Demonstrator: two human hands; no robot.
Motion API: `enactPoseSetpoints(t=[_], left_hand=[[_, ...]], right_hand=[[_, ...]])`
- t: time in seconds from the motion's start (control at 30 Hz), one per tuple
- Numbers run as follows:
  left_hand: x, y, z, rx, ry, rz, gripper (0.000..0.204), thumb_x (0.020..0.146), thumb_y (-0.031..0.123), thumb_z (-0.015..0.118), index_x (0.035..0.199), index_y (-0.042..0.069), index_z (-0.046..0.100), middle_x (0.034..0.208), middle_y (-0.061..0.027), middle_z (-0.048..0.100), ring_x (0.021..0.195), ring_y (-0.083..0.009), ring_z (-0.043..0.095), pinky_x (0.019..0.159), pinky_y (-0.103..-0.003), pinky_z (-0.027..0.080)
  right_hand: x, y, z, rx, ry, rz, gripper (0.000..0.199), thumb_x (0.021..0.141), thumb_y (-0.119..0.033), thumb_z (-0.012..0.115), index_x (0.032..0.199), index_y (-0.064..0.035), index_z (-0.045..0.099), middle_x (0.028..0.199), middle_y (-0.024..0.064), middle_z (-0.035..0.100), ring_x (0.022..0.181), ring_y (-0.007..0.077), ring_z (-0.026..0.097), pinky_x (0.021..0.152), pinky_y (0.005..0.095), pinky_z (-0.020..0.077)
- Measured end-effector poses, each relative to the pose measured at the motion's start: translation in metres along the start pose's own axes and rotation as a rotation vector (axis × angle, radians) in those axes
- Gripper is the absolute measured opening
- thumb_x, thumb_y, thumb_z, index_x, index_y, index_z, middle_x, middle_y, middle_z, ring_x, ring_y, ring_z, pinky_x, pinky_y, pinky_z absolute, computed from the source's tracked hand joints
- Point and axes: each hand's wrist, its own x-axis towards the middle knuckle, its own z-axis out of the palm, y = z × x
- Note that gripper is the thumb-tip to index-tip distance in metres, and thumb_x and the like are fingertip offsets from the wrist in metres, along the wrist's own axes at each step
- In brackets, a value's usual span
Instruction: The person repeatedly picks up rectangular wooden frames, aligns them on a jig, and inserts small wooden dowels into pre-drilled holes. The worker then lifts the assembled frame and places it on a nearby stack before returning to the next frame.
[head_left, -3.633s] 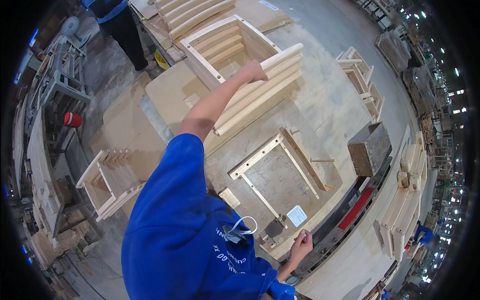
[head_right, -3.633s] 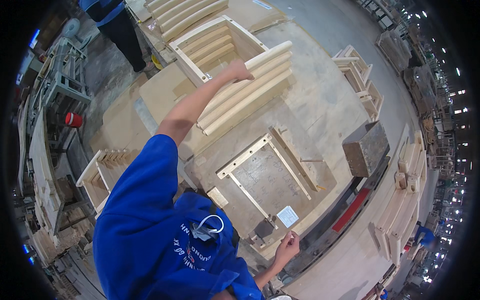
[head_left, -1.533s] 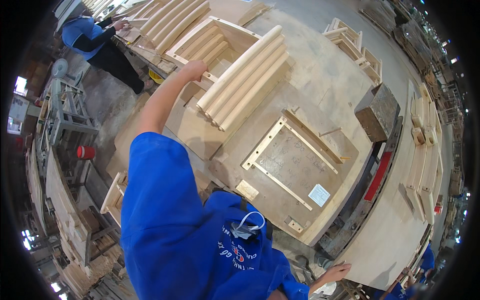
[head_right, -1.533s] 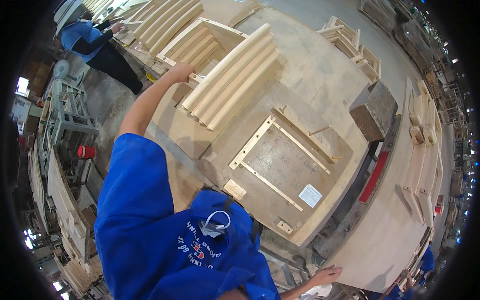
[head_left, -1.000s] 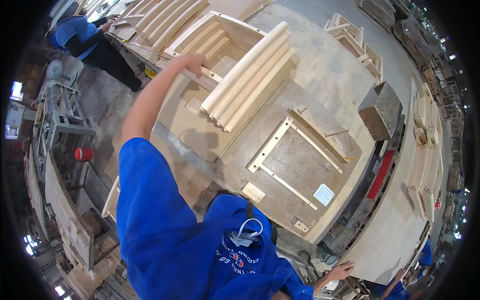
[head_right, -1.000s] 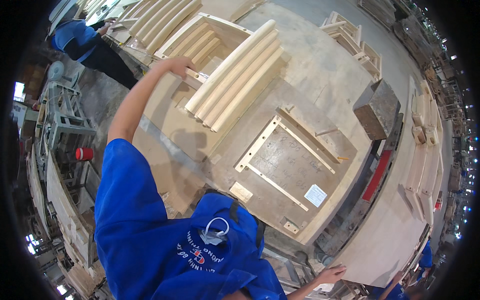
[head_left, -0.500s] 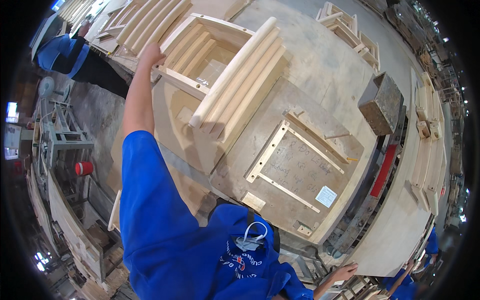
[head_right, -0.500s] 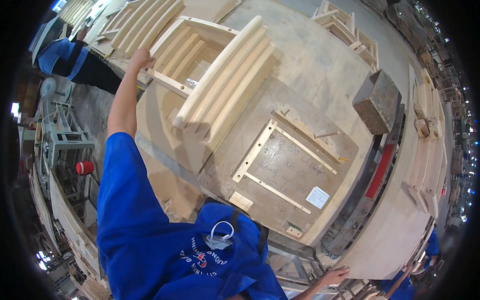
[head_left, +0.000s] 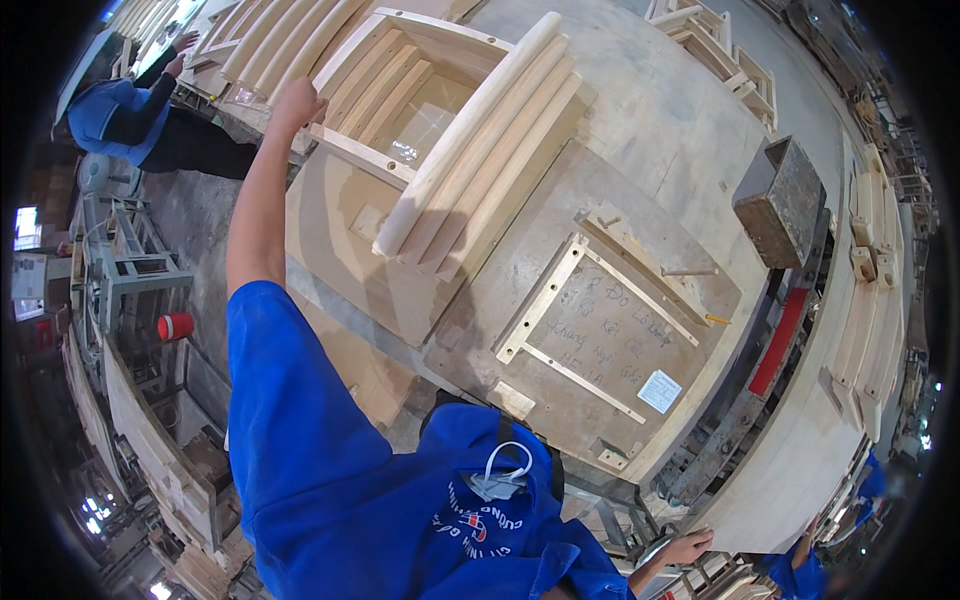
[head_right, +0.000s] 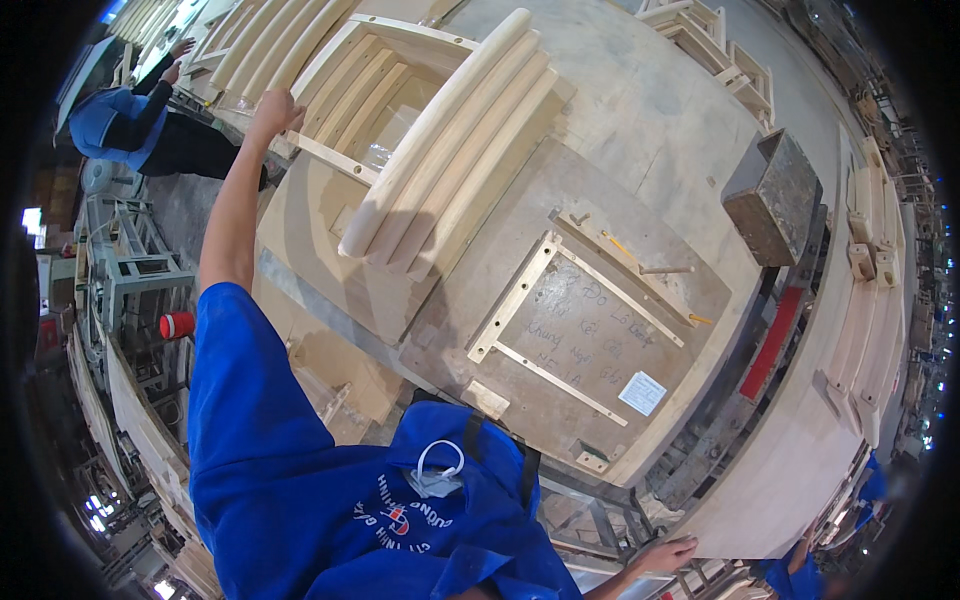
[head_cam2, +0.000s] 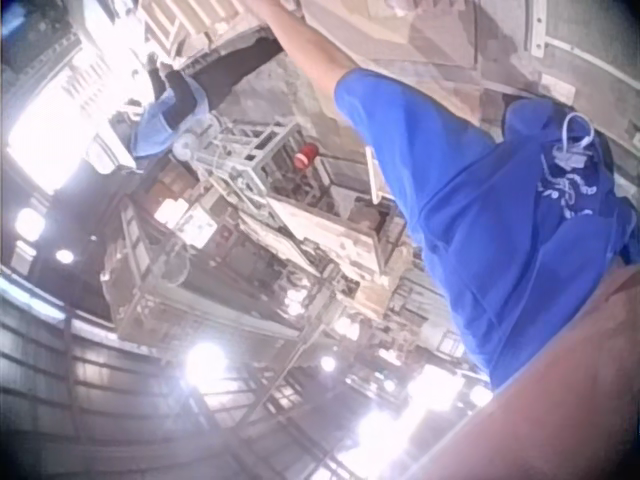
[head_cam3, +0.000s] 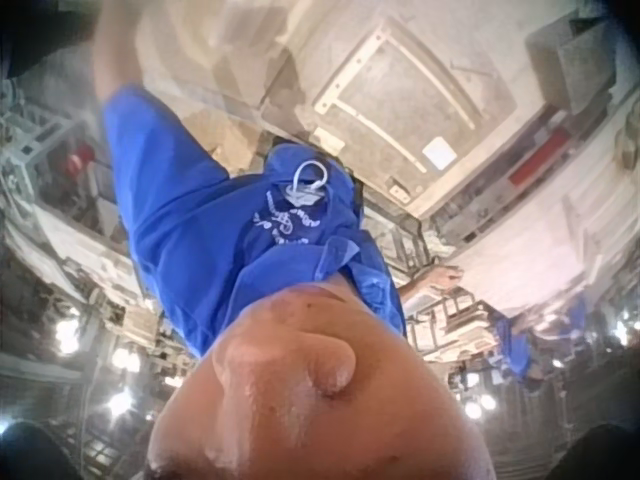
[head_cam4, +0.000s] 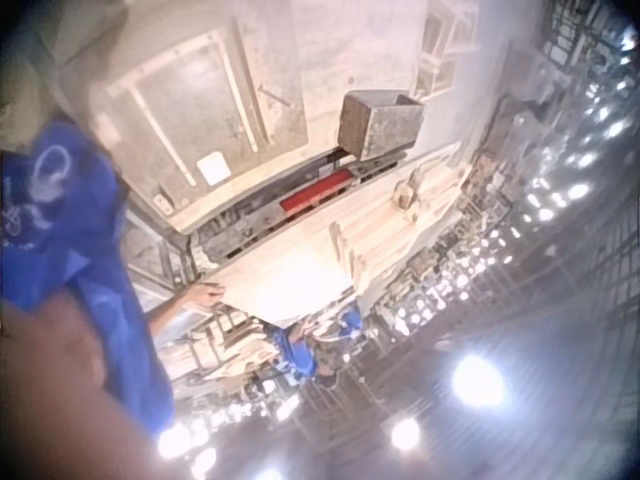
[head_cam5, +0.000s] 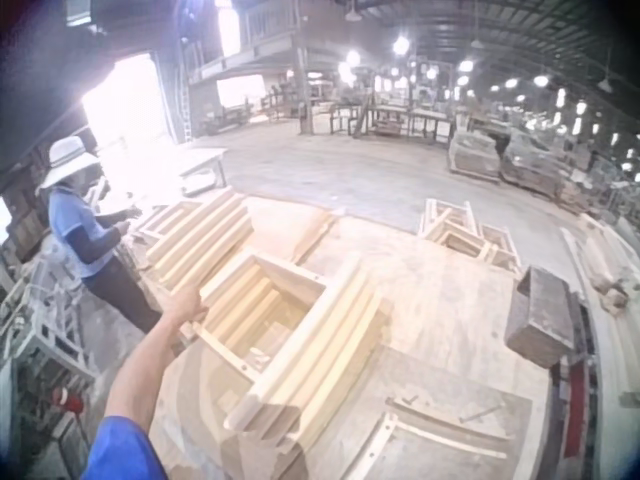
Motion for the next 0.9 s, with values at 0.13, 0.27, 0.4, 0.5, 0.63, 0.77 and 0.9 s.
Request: enactPoseSetpoints(t=[0.13,0.27,0.4,0.5,0.63,0.77,0.9], left_hand=[[-0.011,0.031,-0.006,0.109,-0.079,-0.091,0.032,0.075,0.028,0.072,0.079,-0.004,0.069,0.082,-0.0243,0.067,0.080,-0.0396,0.067,0.072,-0.047,0.054],[-0.020,0.051,-0.018,0.134,-0.004,-0.130,0.025,0.078,0.022,0.066,0.087,-0.002,0.068,0.089,-0.0247,0.068,0.084,-0.0405,0.067,0.075,-0.049,0.055],[-0.020,0.047,-0.013,0.167,0.003,-0.086,0.021,0.080,0.018,0.061,0.084,-0.002,0.067,0.088,-0.0254,0.067,0.084,-0.0408,0.067,0.075,-0.049,0.054],[-0.015,0.056,-0.012,0.160,-0.010,-0.041,0.019,0.080,0.016,0.060,0.084,-0.002,0.067,0.088,-0.0250,0.067,0.084,-0.0411,0.067,0.075,-0.049,0.054],[-0.009,0.031,0.004,0.118,-0.062,-0.021,0.016,0.079,0.013,0.062,0.084,-0.002,0.067,0.090,-0.0252,0.067,0.087,-0.0413,0.066,0.077,-0.048,0.054],[-0.005,0.023,0.006,0.100,-0.070,-0.062,0.015,0.080,0.011,0.063,0.086,-0.002,0.067,0.091,-0.0262,0.067,0.089,-0.0412,0.065,0.081,-0.048,0.053],[-0.019,-0.010,-0.002,-0.186,0.090,-0.090,0.024,0.084,0.018,0.063,0.094,-0.003,0.068,0.091,-0.0263,0.067,0.090,-0.0412,0.065,0.079,-0.047,0.052]], right_hand=[[-0.007,-0.015,-0.002,0.027,0.011,0.048,0.049,0.103,-0.031,0.043,0.124,0.0113,0.053,0.121,0.0253,0.060,0.107,0.0322,0.061,0.092,0.0355,0.0492],[-0.007,-0.017,-0.005,-0.028,0.002,0.020,0.048,0.103,-0.031,0.043,0.125,0.0109,0.053,0.121,0.0255,0.060,0.107,0.0320,0.061,0.091,0.0353,0.0500],[-0.011,-0.030,-0.004,0.033,0.002,0.029,0.047,0.103,-0.030,0.045,0.121,0.0111,0.055,0.117,0.0254,0.062,0.105,0.0320,0.062,0.090,0.0355,0.0502],[-0.010,-0.019,-0.004,0.100,0.055,0.048,0.045,0.102,-0.030,0.046,0.119,0.0110,0.058,0.114,0.0256,0.063,0.105,0.0326,0.062,0.089,0.0355,0.0502],[-0.004,-0.008,0.003,-0.068,0.124,-0.089,0.045,0.102,-0.031,0.047,0.118,0.0078,0.061,0.114,0.0253,0.064,0.100,0.0360,0.064,0.084,0.0392,0.0504],[-0.001,-0.005,-0.008,-0.110,0.081,-0.009,0.045,0.102,-0.032,0.046,0.119,0.0054,0.062,0.114,0.0233,0.065,0.103,0.0367,0.063,0.087,0.0406,0.0488],[0.001,0.020,0.013,0.025,0.140,-0.126,0.050,0.101,-0.037,0.047,0.118,0.0079,0.061,0.112,0.0241,0.065,0.099,0.0365,0.063,0.087,0.0399,0.0496]])
